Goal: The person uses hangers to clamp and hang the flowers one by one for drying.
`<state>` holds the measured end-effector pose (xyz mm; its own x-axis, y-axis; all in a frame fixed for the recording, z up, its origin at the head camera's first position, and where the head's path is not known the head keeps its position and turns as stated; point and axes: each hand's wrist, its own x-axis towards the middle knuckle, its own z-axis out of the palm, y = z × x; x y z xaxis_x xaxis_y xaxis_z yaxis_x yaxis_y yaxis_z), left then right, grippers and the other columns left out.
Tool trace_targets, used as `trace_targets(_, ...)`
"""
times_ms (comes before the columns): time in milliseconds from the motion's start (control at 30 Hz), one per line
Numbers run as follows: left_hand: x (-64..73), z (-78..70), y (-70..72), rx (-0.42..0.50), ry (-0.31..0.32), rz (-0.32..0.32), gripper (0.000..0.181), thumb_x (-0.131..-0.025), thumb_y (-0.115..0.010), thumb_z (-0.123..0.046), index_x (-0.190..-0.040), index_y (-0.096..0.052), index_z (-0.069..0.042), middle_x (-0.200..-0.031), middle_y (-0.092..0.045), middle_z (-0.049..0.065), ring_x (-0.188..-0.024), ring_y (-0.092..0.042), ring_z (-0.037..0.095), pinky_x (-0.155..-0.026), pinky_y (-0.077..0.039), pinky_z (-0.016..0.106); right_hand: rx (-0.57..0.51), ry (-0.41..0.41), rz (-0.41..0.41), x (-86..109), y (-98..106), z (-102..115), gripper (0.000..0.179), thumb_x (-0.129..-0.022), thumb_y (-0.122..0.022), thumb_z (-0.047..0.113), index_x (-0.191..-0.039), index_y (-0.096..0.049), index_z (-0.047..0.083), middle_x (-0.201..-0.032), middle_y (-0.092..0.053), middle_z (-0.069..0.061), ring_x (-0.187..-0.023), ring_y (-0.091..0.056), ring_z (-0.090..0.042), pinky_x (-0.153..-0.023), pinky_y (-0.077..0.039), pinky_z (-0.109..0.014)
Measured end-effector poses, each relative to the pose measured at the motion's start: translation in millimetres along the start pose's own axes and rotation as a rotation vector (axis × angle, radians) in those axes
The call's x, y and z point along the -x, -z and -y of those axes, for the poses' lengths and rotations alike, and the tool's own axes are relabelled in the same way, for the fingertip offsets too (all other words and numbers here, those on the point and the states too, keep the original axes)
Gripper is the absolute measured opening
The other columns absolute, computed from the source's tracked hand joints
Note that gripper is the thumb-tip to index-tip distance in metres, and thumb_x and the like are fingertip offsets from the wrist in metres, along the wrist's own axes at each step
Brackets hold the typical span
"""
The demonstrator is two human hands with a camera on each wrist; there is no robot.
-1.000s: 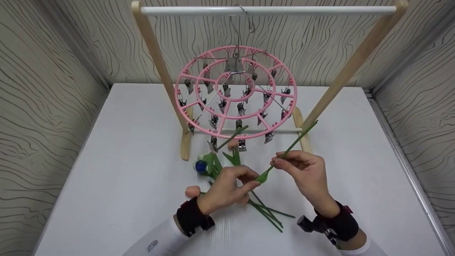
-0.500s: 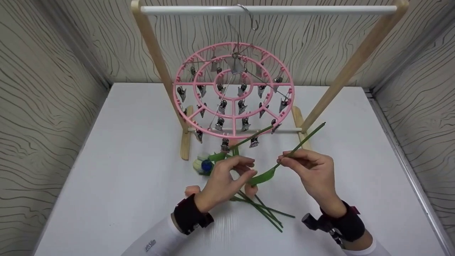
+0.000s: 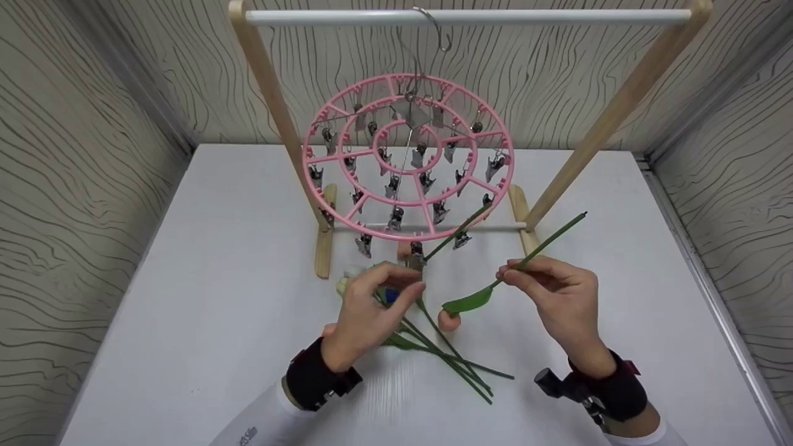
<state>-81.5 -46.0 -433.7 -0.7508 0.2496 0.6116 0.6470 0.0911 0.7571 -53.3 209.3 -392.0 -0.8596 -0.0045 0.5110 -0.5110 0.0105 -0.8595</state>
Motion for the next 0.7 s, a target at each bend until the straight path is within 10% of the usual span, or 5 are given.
trace_targets(433, -13.3, -17.4, 62.4, -0.117, 0.033, -0.191, 0.016, -0.075, -0.071, 0.004, -0.09, -0.065, 0.001, -0.081, -0.068, 0.009, -0.068, -0.063, 0.014, -0.059, -0.052, 0.026, -0.019, 0.033, -0.003, 1.3, 5, 3, 0.016, -0.073, -0.06, -0.023, -0.089, -0.062, -0.019, -0.083, -0.063, -0.031, -0.076, -0.067, -0.031, -0.07, -0.053, -0.034)
trace_targets(700, -16.4, 8.5, 74.2, -0.135, 0.054, -0.102, 0.028, -0.079, -0.071, -0.01, -0.105, -0.063, -0.007, -0.098, -0.067, -0.001, -0.083, -0.065, 0.014, -0.072, -0.054, 0.031, -0.051, 0.034, 0.008, 3.5, 4, 4, 0.018, -0.073, -0.057, -0.026, -0.089, -0.061, -0.02, -0.083, -0.062, -0.032, -0.076, -0.067, -0.031, -0.07, -0.053, -0.035)
